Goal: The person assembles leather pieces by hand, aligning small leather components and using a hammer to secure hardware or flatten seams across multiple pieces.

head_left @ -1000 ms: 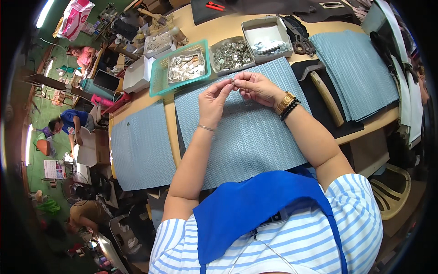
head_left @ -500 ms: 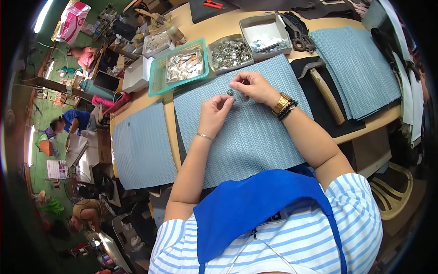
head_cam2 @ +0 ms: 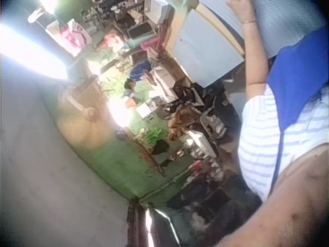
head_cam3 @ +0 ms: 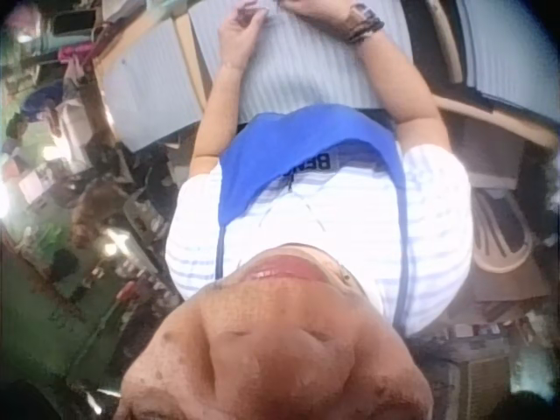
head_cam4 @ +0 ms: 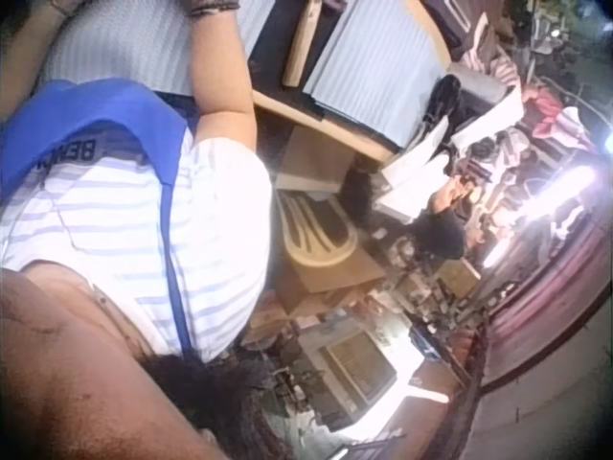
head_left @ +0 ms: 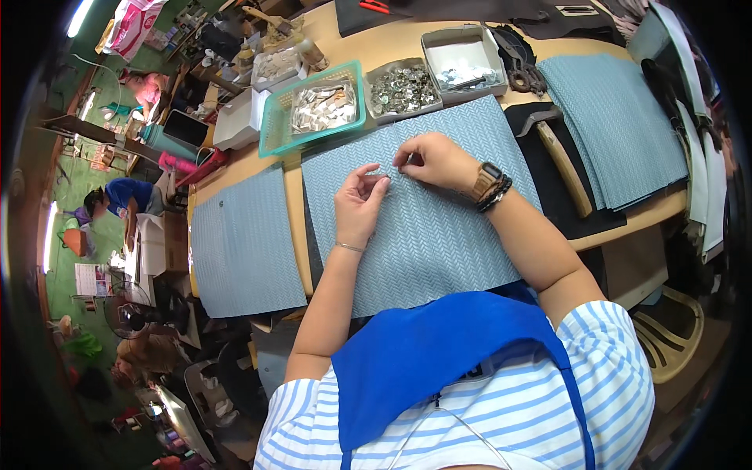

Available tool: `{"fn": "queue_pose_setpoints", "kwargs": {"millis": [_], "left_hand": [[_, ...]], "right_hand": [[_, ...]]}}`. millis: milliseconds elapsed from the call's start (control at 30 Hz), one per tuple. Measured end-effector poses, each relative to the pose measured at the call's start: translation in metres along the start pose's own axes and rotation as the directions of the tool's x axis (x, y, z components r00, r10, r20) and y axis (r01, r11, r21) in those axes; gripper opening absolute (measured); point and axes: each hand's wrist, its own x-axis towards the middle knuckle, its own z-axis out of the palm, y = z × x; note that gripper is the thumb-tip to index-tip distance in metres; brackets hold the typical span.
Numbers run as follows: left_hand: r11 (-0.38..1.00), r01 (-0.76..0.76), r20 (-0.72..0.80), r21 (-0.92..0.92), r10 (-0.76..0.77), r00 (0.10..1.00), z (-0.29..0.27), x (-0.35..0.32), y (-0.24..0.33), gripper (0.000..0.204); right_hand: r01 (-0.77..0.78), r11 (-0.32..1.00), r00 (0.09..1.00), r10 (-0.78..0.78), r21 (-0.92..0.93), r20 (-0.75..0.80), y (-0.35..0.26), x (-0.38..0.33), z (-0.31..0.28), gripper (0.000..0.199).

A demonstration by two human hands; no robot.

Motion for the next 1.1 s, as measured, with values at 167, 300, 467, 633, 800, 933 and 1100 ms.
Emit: {"fn": "queue_pose_setpoints", "kwargs": {"millis": [167,300,467,633,800,933,1100], "left_hand": [[0.999,0.000,0.010,0.036,-0.001,1.000,0.007,0.002,0.003,0.035],[1.000,0.016,0.010,-0.005,-0.016,1.000,0.000,0.008,-0.004,0.039],[0.971,0.057,0.074,-0.233,-0.041,0.996,0.002,0.027,-0.004,0.046],[0.995,0.056,0.159,-0.077,-0.043,0.986,0.004,0.046,0.001,0.046],[0.463,-0.444,0.273,0.767,0.390,0.879,0.001,0.076,0.003,0.061],[0.410,-0.412,0.291,0.813,0.327,0.899,-0.008,0.089,0.001,0.062],[0.687,-0.278,0.311,0.672,0.080,0.947,-0.007,0.108,0.008,0.033]], "right_hand": [[0.045,0.848,0.894,0.202,0.528,-0.400,0.021,0.011,-0.002,0.048],[0.073,0.886,0.901,0.138,0.457,-0.411,0.014,0.003,0.010,0.041],[0.182,0.892,0.983,-0.157,0.413,-0.093,0.004,-0.005,0.016,0.033],[0.033,0.880,0.990,0.037,0.474,-0.138,0.011,-0.004,0.014,0.029],[-0.126,0.885,0.937,0.254,0.449,-0.238,0.033,0.003,0.000,0.029],[-0.068,0.846,0.919,0.259,0.529,-0.297,0.039,0.005,0.003,0.028],[-0.057,0.841,0.939,0.229,0.537,-0.258,0.039,0.004,0.001,0.027]]}}
